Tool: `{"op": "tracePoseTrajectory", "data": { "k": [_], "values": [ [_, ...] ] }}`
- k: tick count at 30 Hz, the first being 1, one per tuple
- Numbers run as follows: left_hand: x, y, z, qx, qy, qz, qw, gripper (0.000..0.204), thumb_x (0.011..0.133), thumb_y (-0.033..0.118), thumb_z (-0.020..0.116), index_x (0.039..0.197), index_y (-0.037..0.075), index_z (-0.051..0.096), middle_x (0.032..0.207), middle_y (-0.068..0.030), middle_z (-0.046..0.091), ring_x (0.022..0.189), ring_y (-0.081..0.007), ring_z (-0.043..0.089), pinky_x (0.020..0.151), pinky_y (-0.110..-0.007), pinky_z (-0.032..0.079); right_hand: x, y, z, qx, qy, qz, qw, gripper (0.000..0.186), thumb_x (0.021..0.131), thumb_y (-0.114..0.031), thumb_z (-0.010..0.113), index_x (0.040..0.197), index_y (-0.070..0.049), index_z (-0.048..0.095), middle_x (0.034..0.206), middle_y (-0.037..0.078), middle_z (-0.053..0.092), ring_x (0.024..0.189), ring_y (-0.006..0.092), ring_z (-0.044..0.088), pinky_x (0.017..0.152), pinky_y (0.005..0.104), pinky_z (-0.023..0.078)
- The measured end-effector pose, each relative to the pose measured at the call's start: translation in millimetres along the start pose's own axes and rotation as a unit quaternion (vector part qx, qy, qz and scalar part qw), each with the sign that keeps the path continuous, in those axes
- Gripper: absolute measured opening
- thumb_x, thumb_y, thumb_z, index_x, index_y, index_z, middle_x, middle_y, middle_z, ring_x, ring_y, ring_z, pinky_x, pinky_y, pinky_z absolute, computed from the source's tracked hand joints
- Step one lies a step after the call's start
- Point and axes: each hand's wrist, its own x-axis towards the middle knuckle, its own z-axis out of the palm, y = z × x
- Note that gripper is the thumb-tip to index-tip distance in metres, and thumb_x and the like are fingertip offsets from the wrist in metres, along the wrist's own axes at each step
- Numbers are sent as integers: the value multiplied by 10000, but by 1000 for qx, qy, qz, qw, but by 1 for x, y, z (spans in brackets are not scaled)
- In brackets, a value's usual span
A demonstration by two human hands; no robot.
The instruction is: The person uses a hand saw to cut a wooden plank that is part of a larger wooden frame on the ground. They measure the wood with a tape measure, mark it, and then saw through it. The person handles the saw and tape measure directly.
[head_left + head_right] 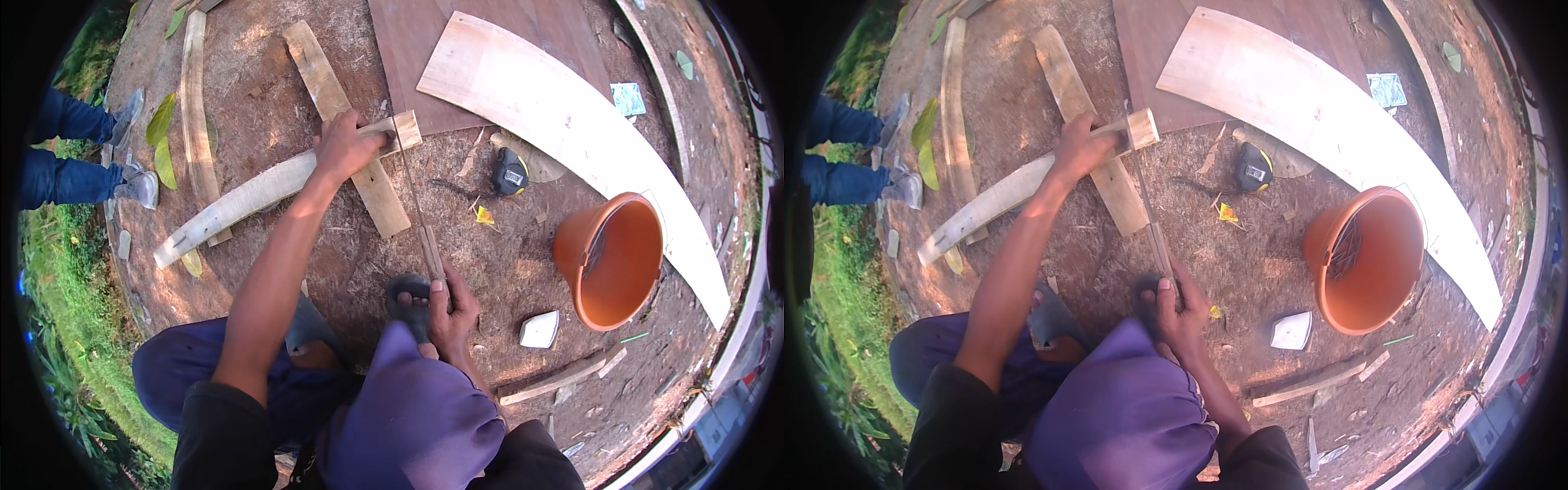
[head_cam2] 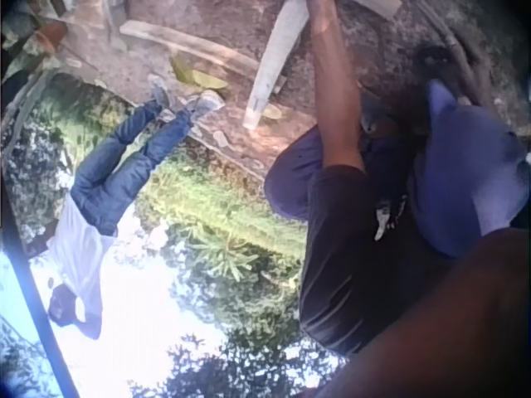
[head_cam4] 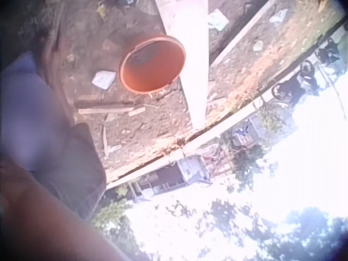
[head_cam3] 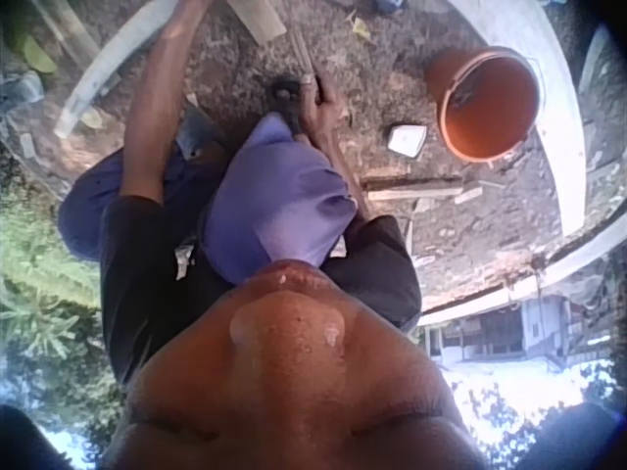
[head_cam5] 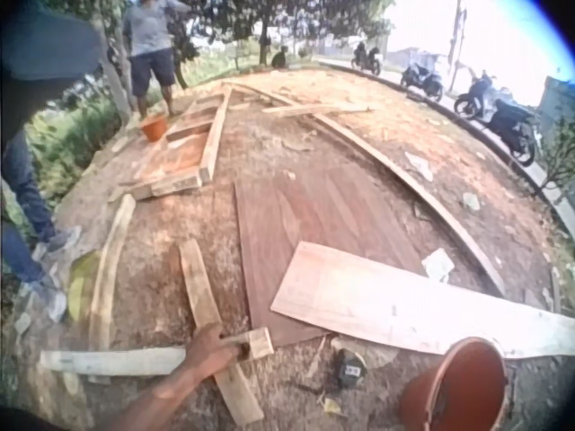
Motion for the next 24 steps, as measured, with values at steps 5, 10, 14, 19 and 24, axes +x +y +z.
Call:
{"op": "tracePoseTrajectory", "data": {
  "k": [5, 10, 14, 19, 24],
  "values": [
    [0, 0, -6, -9, -20, -7, 1000, 626, 791, 437, 776, 1235, 16, 645, 1350, -188, 617, 1325, -362, 505, 1125, -535, 316, -4, -8, -10, -11, -6, -12, 1000, 377, 996, -119, 599, 1337, 34, 645, 1016, 158, 748, 867, 171, 705, 774, 325, 569],
    [-1, 0, -1, 1, 14, 10, 1000, 615, 794, 458, 783, 1195, 10, 651, 1301, -188, 642, 1311, -366, 516, 1117, -542, 317, 7, -25, -1, 3, -11, 54, 998, 372, 996, -115, 599, 1329, 44, 645, 1024, 157, 743, 871, 169, 693, 770, 308, 549],
    [-6, 1, -4, 7, 4, 0, 1000, 640, 795, 474, 782, 1221, 16, 648, 1328, -187, 636, 1317, -365, 513, 1121, -552, 315, -14, -5, -12, 11, -6, -16, 1000, 369, 993, -119, 602, 1328, 32, 647, 1054, 168, 753, 881, 189, 724, 798, 318, 562],
    [0, -6, 1, -6, 7, 2, 1000, 641, 783, 477, 789, 1215, 24, 652, 1327, -186, 633, 1318, -370, 511, 1127, -552, 312, 3, -13, 1, -19, -10, 44, 999, 367, 1010, -137, 587, 1330, 32, 649, 1041, 151, 742, 953, 177, 703, 842, 331, 559],
    [1, -3, -3, -7, -4, 1, 1000, 641, 768, 472, 791, 1219, 38, 655, 1341, -184, 626, 1320, -369, 502, 1134, -542, 304, -22, 1, -19, 25, -11, -31, 999, 384, 988, -139, 627, 1335, 24, 640, 1023, 176, 753, 905, 189, 744, 802, 318, 577]
  ]
}}
